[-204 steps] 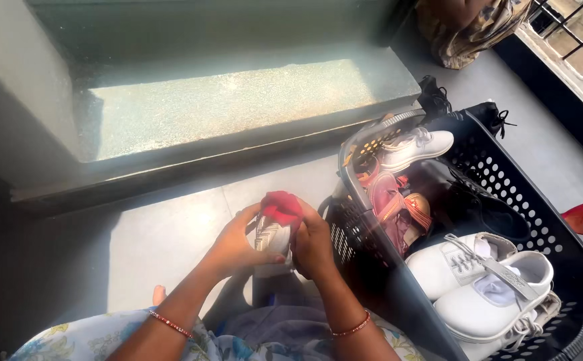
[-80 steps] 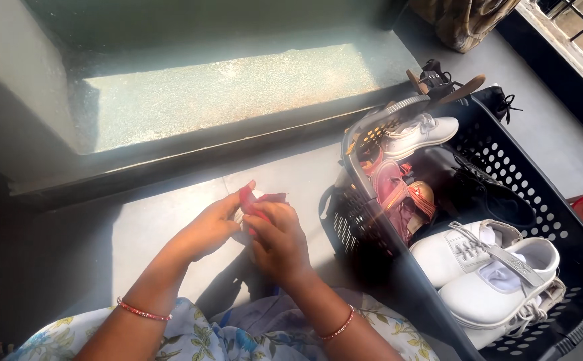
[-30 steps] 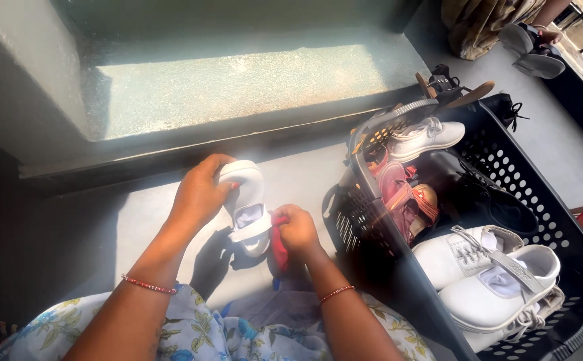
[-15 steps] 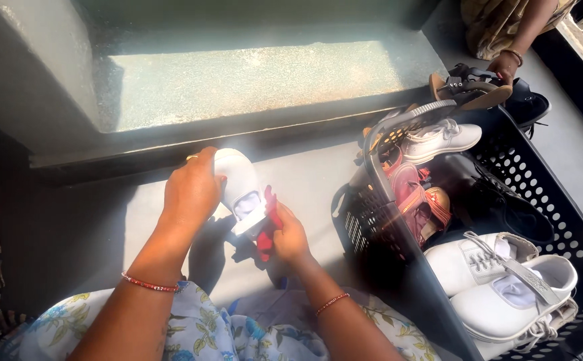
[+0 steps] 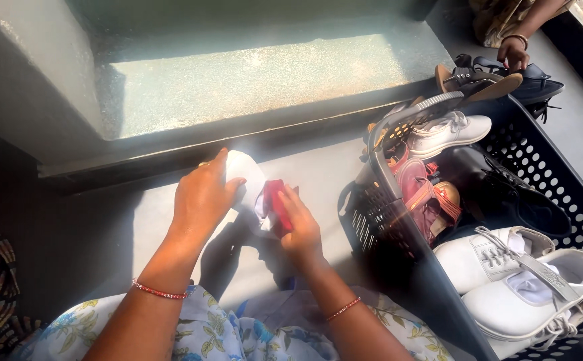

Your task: Cleaning several pairs of white and black shoes using a red cloth.

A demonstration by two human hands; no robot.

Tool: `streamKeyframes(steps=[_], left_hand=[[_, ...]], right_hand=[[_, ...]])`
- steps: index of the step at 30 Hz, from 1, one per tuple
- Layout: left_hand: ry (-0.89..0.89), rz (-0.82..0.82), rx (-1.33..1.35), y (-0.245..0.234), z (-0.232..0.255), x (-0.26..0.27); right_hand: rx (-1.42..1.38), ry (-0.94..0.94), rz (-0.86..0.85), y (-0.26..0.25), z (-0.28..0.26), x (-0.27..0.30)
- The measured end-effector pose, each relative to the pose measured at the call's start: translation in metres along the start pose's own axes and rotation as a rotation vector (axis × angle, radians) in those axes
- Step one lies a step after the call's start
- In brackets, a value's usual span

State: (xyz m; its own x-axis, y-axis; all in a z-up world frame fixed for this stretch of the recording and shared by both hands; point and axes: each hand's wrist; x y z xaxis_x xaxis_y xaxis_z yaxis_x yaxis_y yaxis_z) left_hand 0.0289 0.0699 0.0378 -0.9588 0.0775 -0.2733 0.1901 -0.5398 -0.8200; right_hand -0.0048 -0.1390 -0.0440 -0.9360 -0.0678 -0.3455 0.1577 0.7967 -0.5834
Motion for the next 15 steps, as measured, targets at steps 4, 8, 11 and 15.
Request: streamKeyframes(steps=[4,8,11,15], left_hand=[[0.039,0.036,-0.013,0.008,-0.007,0.000],[0.011,0.030,-0.040,0.008,-0.009,-0.001],[-0.004,0.025,-0.060,0.008,-0.009,-0.001],[-0.001,0.037,-0.070,0.012,-0.009,0.000]], right_hand=[[0.238,-0.263,-0.106,0.003,0.003,0.011],[0.372,-0.441,-0.127,0.005,0.001,0.011],[0.370,-0.434,-0.146,0.008,-0.010,0.012],[0.337,-0.407,-0.139,0.010,-0.016,0.014]])
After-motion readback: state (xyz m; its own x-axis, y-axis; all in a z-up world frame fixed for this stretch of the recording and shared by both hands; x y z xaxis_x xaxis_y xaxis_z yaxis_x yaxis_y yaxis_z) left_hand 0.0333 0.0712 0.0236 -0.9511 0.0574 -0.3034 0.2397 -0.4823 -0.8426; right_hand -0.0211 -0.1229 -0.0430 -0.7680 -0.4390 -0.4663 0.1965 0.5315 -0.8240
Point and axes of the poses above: each hand's wrist, its own x-axis away from the middle knuckle, its own y-axis out of the palm, z = x × y, and after that the axes turned 11 degrees about y, right-handed
